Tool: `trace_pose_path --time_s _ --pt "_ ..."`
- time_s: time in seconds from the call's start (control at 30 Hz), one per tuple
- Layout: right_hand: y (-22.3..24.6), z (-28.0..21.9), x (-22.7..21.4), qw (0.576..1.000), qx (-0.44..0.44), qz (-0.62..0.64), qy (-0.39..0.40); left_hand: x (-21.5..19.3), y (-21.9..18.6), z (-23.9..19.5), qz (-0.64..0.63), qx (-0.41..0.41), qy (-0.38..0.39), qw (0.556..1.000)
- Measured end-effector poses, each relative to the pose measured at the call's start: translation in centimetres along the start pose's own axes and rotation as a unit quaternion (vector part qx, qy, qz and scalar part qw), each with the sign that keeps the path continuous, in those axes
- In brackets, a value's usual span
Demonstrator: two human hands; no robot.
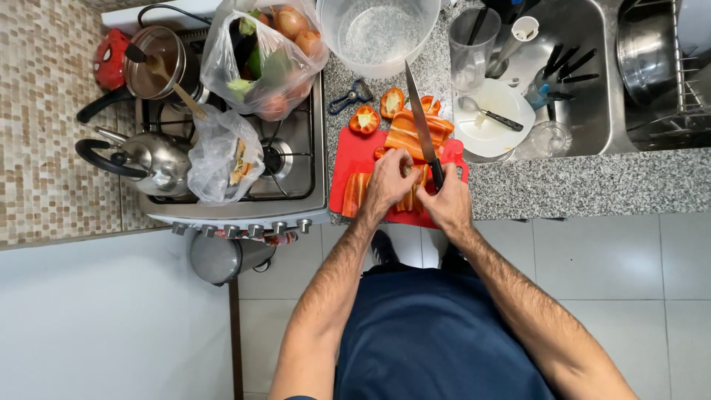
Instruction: Cutting a red pepper into strips on a cutting board in a kitchen.
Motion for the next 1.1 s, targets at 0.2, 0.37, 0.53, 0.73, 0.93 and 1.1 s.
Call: trace_pose_path --time_s 0.2,0.37,0.53,0.73,0.93,1.1 --pt "0.9 -0.5 -0.1 1.0 0.003 -0.015 0.003 -0.5 -2.1 0.1 0.01 -0.032 -0.005 0.999" --pt "0.8 -0.6 0.0 1.0 0.005 -0.013 -0.002 -0.5 -0.5 0.1 -0.052 -0.086 -0.037 0.994" --pt "0.9 -0.5 -0.1 1.0 0.003 -0.014 -0.01 -1.3 1.1 0.6 -0.092 -0.105 -0.048 0.989" --pt "1.2 -0.4 -0.5 1.0 -0.01 0.002 -0.028 -0.8 1.4 0.4 -0.07 -0.047 -0.031 0.996" --pt "0.4 0.1 -0.2 0.999 -0.012 0.023 -0.037 -1.3 -0.9 -1.0 -0.03 -0.057 -0.021 0.998" --pt "-0.1 -0.2 -0.7 0.996 -0.029 0.063 -0.062 -1.1 -1.3 -1.8 -0.05 -0.045 -0.016 0.998"
Point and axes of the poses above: each hand's wrist, its own z-axis towards the middle knuckle, its own x-axis out of the palm, y = z × x, the point moved 4 cm from there along z, towards the middle knuckle, and after that the axes turned 14 degrees about y, right-handed, at the moved point
